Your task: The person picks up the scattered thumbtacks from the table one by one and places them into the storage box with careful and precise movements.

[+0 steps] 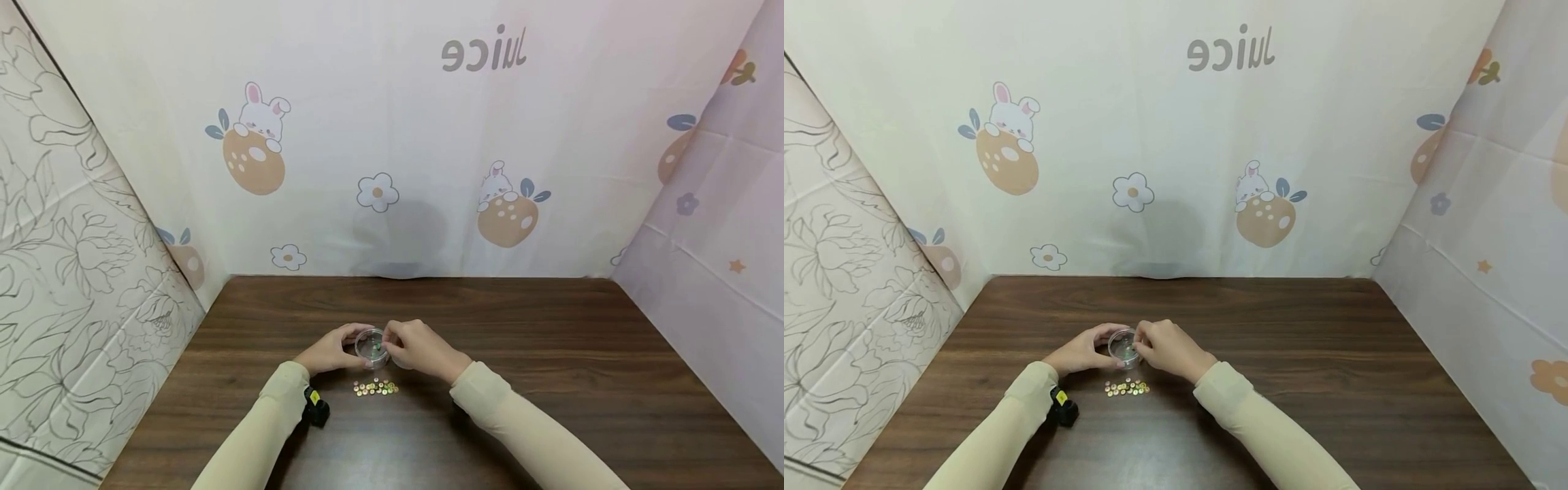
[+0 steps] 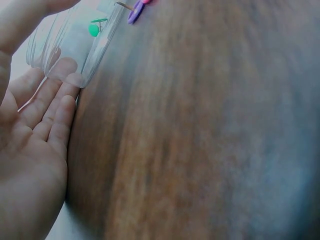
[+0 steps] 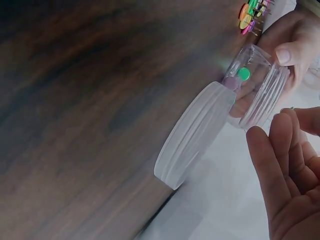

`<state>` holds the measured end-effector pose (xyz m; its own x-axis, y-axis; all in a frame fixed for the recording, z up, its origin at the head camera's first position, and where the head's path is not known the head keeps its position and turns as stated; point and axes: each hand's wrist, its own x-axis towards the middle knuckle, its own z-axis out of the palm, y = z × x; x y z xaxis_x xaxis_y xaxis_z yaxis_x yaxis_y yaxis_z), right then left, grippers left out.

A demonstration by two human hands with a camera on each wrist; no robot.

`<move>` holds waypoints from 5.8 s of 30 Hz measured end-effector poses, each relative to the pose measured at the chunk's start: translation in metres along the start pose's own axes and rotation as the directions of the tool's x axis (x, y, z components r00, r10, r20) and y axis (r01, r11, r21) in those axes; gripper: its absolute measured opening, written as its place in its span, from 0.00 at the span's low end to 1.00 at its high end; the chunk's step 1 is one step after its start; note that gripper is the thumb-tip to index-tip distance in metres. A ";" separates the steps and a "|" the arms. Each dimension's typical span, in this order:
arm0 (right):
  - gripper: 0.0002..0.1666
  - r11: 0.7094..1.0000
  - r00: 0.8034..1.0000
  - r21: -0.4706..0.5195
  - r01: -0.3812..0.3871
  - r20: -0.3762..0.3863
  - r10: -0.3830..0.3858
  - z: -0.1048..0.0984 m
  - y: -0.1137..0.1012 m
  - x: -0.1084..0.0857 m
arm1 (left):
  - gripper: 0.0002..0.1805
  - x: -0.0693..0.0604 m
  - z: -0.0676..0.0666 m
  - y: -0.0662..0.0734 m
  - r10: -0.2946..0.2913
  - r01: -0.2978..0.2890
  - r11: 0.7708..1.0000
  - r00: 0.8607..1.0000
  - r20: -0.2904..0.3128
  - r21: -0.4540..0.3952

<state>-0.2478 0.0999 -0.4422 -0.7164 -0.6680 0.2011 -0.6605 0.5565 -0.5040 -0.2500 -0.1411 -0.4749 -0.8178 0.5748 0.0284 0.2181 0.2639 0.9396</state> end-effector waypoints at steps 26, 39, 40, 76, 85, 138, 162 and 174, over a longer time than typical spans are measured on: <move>0.03 0.999 0.998 -0.023 -0.035 0.048 0.036 0.009 0.003 0.012 | 0.40 0.008 -0.002 -0.026 -0.015 0.017 0.998 0.999 -0.033 0.060; 0.03 1.000 0.996 0.014 0.009 0.093 -0.010 0.003 -0.009 0.002 | 0.40 0.006 -0.001 -0.019 -0.014 0.015 0.998 1.000 -0.023 0.057; 0.04 1.000 0.995 0.011 0.013 0.096 -0.014 0.003 -0.010 0.001 | 0.40 0.007 -0.001 -0.023 -0.014 0.015 0.998 1.000 -0.027 0.064; 0.05 0.995 0.961 -0.054 0.083 0.270 -0.065 0.009 -0.005 -0.031 | 0.39 0.008 0.000 -0.025 -0.029 0.031 0.998 0.999 -0.035 0.057; 0.08 0.987 0.957 -0.106 0.119 0.278 -0.085 0.010 -0.005 -0.031 | 0.39 0.007 -0.001 -0.023 -0.031 0.033 0.998 0.999 -0.030 0.058; 0.04 0.998 0.998 0.056 0.014 0.056 -0.017 0.003 -0.002 -0.004 | 0.39 0.006 -0.001 -0.022 -0.040 0.042 0.997 0.999 -0.028 0.066; 0.04 0.999 0.997 0.015 -0.045 0.071 0.044 0.009 0.001 0.012 | 0.39 0.007 -0.001 -0.024 -0.040 0.042 0.997 0.999 -0.030 0.069; 0.05 0.999 0.997 0.027 -0.029 0.078 0.027 0.004 -0.006 0.005 | 0.39 0.006 0.000 -0.023 -0.035 0.037 0.997 0.999 -0.029 0.062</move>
<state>-0.2469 0.0912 -0.4412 -0.7142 -0.6893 0.1213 -0.6331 0.5623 -0.5319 -0.2600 -0.1440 -0.4967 -0.8399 0.5427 0.0051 0.2203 0.3324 0.9170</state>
